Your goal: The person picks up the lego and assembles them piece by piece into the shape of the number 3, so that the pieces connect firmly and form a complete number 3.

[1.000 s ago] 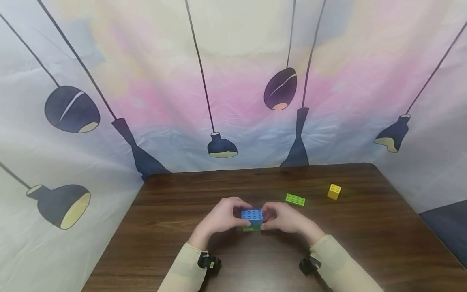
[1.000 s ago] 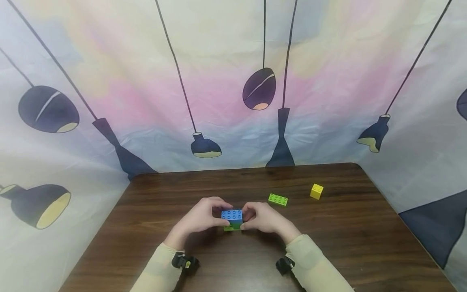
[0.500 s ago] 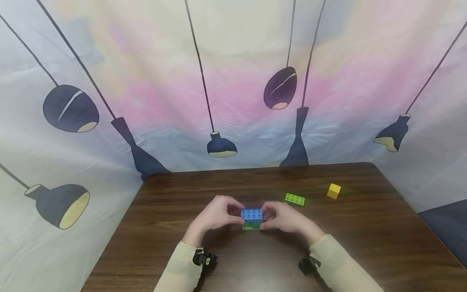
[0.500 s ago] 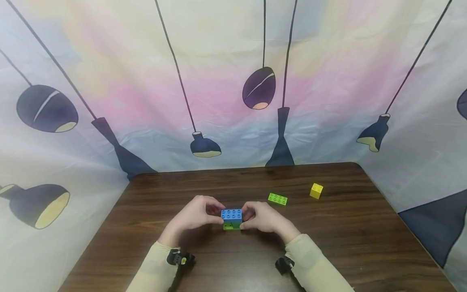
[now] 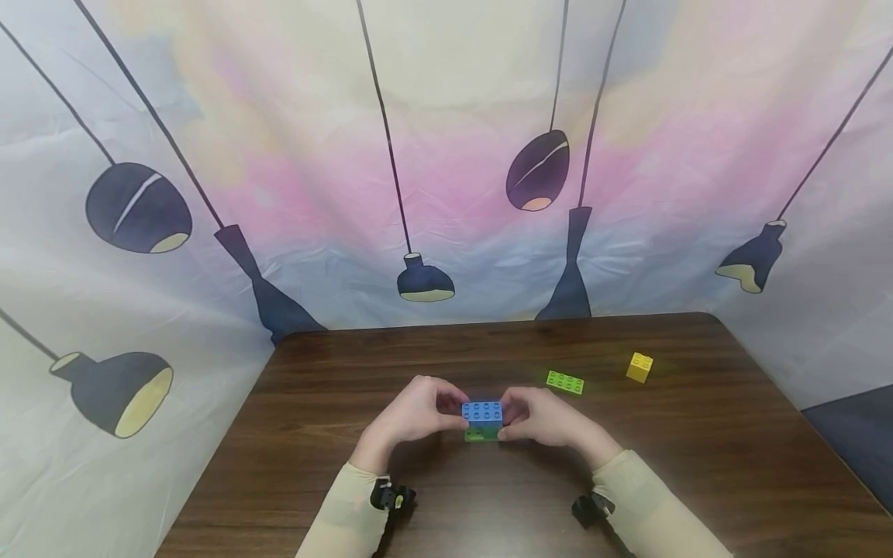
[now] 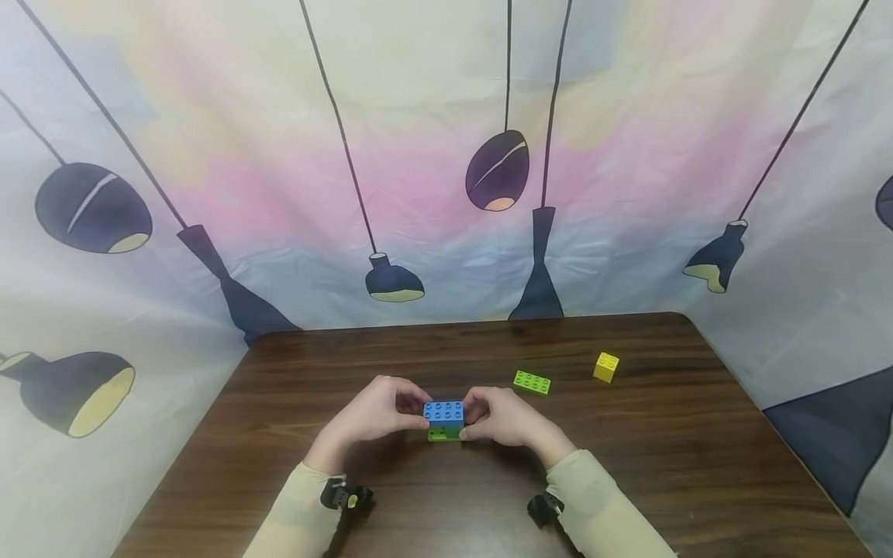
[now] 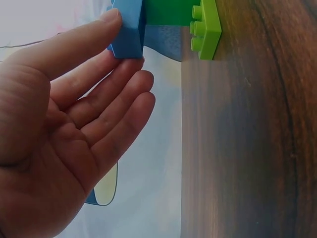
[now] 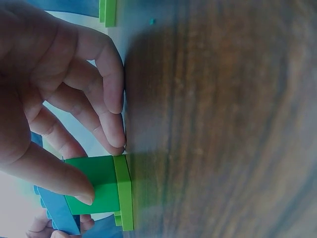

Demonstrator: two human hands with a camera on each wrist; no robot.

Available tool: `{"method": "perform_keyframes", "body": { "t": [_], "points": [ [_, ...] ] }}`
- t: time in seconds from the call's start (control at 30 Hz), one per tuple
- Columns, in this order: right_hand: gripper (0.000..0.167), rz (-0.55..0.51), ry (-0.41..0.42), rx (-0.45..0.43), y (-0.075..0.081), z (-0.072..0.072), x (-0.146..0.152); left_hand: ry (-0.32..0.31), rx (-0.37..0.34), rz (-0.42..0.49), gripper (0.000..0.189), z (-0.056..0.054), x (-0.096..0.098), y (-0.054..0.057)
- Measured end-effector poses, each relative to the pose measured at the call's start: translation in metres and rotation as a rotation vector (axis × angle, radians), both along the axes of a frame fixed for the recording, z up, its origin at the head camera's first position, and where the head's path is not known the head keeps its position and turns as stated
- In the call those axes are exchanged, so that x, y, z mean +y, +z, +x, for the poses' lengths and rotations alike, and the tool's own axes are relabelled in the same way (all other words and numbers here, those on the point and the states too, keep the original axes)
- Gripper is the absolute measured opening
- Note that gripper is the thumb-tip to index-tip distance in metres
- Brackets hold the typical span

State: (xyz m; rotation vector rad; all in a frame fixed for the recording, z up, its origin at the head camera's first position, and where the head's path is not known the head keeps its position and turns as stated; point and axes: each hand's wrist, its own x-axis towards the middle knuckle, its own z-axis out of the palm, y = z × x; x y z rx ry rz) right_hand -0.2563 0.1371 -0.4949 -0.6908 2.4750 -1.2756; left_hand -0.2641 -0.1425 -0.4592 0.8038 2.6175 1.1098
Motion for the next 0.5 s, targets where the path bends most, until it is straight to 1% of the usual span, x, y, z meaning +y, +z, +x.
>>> {"method": "perform_keyframes", "body": {
  "t": [0.5],
  "points": [
    [0.032,0.000,0.001,-0.003,-0.0013,-0.0005,0.0002,-0.002,-0.005,-0.012,0.026,0.0006,0.0006,0.0006]
  ]
}}
